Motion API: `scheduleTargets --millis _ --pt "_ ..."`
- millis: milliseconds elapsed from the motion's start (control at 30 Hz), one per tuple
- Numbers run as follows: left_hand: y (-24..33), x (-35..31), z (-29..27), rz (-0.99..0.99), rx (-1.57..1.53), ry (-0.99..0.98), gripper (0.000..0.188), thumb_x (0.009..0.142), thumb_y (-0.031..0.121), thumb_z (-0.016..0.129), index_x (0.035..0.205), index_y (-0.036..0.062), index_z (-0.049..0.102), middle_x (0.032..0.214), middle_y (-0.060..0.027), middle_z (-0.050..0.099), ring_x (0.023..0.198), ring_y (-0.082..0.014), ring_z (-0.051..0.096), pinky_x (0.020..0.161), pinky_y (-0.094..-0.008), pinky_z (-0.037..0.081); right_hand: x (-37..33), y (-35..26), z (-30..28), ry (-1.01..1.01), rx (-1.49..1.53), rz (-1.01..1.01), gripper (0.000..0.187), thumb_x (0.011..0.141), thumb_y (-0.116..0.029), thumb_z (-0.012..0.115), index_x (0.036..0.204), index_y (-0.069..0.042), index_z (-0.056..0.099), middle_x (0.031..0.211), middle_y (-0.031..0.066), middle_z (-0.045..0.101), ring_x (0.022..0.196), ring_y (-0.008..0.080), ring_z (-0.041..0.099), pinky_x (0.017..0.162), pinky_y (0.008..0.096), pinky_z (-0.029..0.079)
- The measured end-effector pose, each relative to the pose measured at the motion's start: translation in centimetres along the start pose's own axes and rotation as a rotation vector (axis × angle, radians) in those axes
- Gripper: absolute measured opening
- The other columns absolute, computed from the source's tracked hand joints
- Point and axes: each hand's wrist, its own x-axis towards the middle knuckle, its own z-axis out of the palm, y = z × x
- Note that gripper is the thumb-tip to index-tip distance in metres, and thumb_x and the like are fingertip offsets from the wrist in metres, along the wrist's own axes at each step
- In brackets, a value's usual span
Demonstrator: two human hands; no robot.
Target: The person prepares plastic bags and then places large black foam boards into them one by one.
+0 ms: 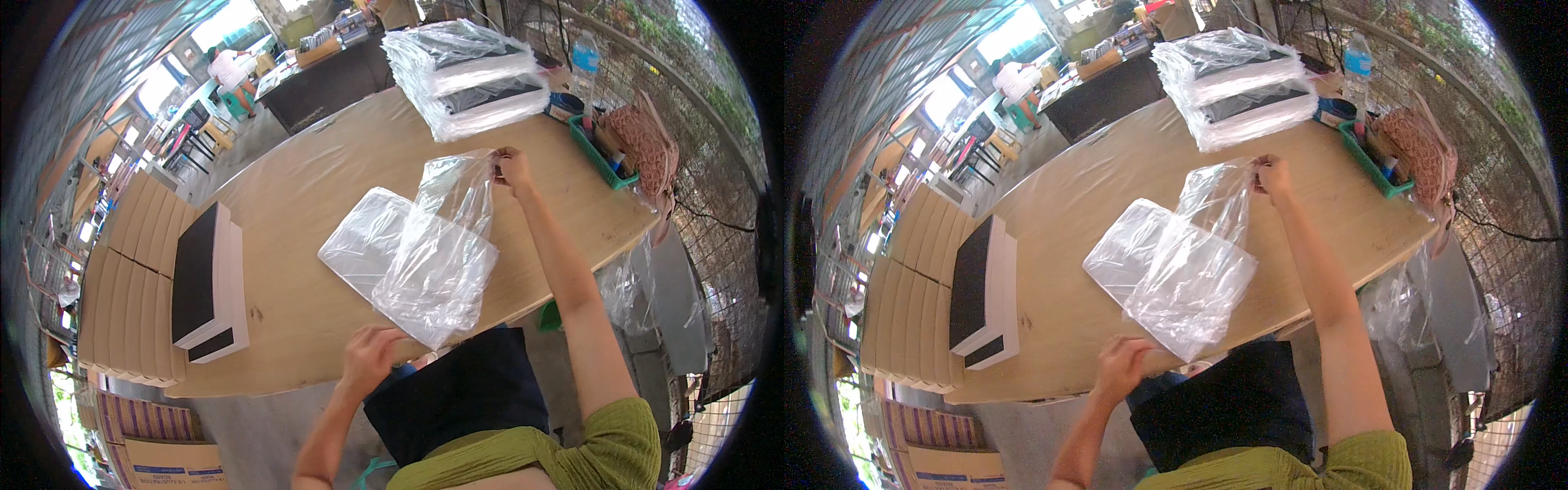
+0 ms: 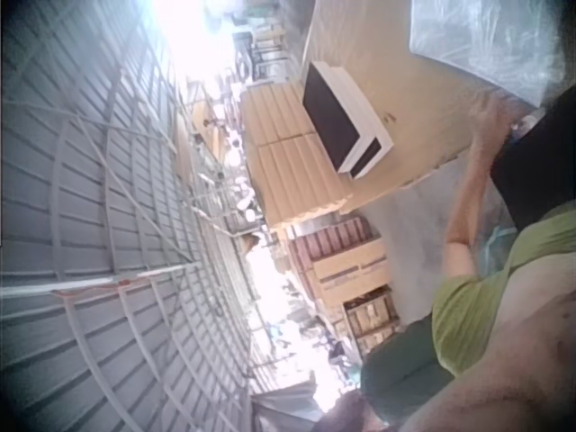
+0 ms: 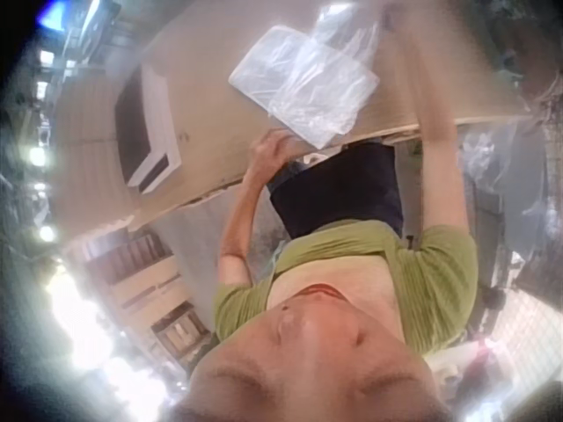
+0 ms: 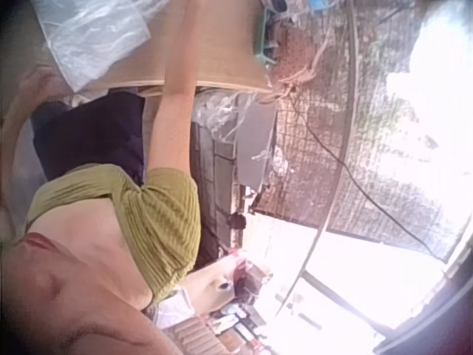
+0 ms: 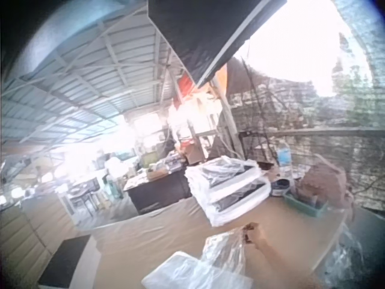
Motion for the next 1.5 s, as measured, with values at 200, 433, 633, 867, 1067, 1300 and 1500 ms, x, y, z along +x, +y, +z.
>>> scheduleTargets --millis 200,433,633,867,1067,1300,1500 --pt "4.0 0.7 -4.5 -0.528 -0.674 0.855 0.047 0.084 0.000 0.063 0.127 0.0046 0.043 0.091 -0.0044 0.062 0.096 -0.0128 0.056 0.084 -0.0281 0.044 -4.0 -1.9 -3.9 0.673 -0.381 -0.862 0.035 0.077 0.000 0.060 0.113 -0.003 0.060 0.080 0.0082 0.062 0.071 0.0156 0.059 0.062 0.0274 0.050" --pt "11.7 10.0 2.7 -0.175 -0.787 0.405 0.056 0.082 0.001 0.066 0.131 0.0020 0.038 0.103 -0.0090 0.061 0.106 -0.0189 0.053 0.096 -0.0323 0.036 -28.5 -8.1 -3.1 -0.400 -0.158 -0.770 0.039 0.069 0.000 0.073 0.106 -0.006 0.065 0.087 0.0048 0.065 0.080 0.0145 0.062 0.069 0.0301 0.049" --pt "10.9 8.4 3.9 0.066 -0.267 0.431 0.050 0.081 0.005 0.065 0.124 -0.0017 0.040 0.121 -0.0173 0.049 0.116 -0.0283 0.045 0.100 -0.0411 0.034 -22.1 1.9 -23.6 0.982 -0.221 -0.628 0.029 0.077 0.009 0.060 0.101 -0.004 0.067 0.076 0.0058 0.063 0.064 0.0147 0.057 0.061 0.0244 0.046" --pt "8.7 5.5 4.8 -0.034 -0.133 0.310 0.033 0.080 0.001 0.063 0.111 -0.0004 0.050 0.114 -0.0185 0.052 0.108 -0.0310 0.050 0.098 -0.0417 0.036 -18.6 14.8 -34.6 0.495 -1.107 -0.115 0.025 0.089 -0.020 0.056 0.106 -0.005 0.068 0.098 0.0181 0.065 0.087 0.0311 0.064 0.078 0.0404 0.050" --pt "9.0 6.0 4.2 -0.059 -0.130 0.253 0.039 0.079 0.003 0.064 0.114 -0.0004 0.050 0.117 -0.0188 0.052 0.109 -0.0321 0.049 0.098 -0.0421 0.037 -14.8 26.6 -40.5 -0.426 -1.375 0.268 0.058 0.091 -0.050 0.043 0.136 -0.012 0.046 0.137 0.0204 0.046 0.126 0.0362 0.045 0.105 0.0478 0.034" --pt "6.5 3.5 1.6 -0.259 0.038 0.198 0.042 0.081 0.012 0.063 0.119 0.0032 0.050 0.122 -0.0161 0.050 0.114 -0.0299 0.045 0.094 -0.0396 0.037 -17.2 32.7 -40.6 -0.234 -1.112 0.327 0.082 0.076 -0.035 0.072 0.145 -0.016 0.032 0.139 0.0114 0.046 0.116 0.0368 0.051 0.092 0.0560 0.044" --pt "5.2 3.0 1.7 -0.271 0.110 0.171 0.042 0.083 0.016 0.063 0.121 0.0033 0.050 0.123 -0.0159 0.050 0.117 -0.0298 0.045 0.092 -0.0400 0.038 -15.4 29.5 -43.2 -0.032 -0.704 0.625 0.083 0.072 -0.024 0.078 0.143 -0.014 0.036 0.134 0.0146 0.050 0.109 0.0353 0.056 0.080 0.0564 0.051"
